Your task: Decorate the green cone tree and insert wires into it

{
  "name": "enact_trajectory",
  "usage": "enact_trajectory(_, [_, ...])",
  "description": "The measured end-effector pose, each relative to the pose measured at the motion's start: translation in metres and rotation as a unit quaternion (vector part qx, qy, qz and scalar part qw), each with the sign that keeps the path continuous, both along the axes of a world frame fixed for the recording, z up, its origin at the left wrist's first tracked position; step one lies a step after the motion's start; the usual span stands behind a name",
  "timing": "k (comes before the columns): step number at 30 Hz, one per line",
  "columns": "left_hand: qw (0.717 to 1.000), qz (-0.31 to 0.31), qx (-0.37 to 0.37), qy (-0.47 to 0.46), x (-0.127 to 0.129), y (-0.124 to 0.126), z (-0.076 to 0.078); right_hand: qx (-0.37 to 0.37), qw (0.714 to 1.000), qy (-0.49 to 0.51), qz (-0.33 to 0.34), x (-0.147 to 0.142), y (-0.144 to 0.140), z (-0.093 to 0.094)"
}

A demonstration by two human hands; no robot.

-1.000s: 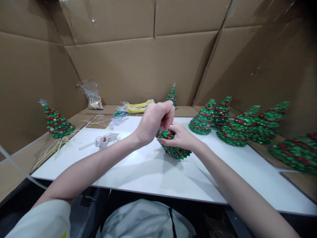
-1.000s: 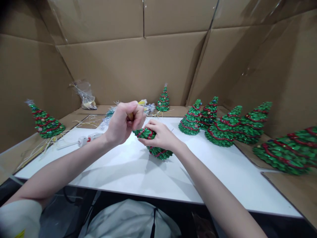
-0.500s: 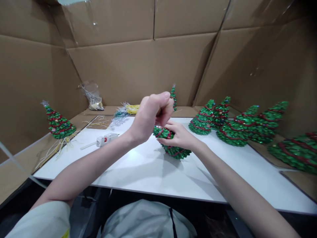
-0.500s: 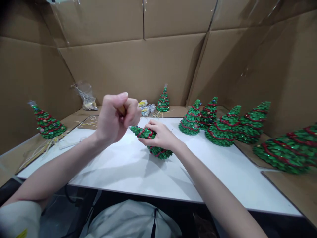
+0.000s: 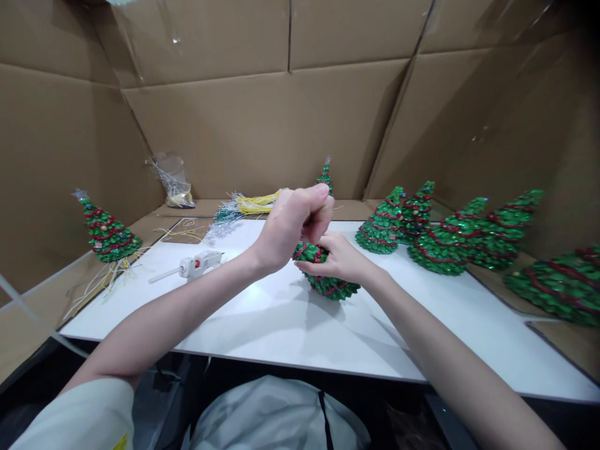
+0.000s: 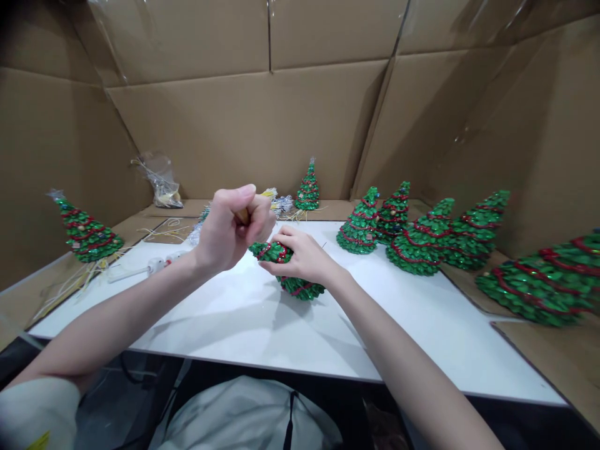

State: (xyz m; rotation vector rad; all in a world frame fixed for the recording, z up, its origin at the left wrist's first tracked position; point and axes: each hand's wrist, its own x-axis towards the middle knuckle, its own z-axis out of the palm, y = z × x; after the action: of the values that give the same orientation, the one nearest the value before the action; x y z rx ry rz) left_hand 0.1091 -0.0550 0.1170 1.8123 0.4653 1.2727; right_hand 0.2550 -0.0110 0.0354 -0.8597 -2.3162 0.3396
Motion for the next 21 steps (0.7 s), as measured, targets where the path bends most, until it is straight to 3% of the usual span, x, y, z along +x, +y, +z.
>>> enact_trajectory(21, [0.999, 0.019, -0.016, 0.043, -0.0075, 0.0051, -0.0002, 0.005, 1.0, 0.009, 0.008, -0.0023, 0.0014, 0.0003])
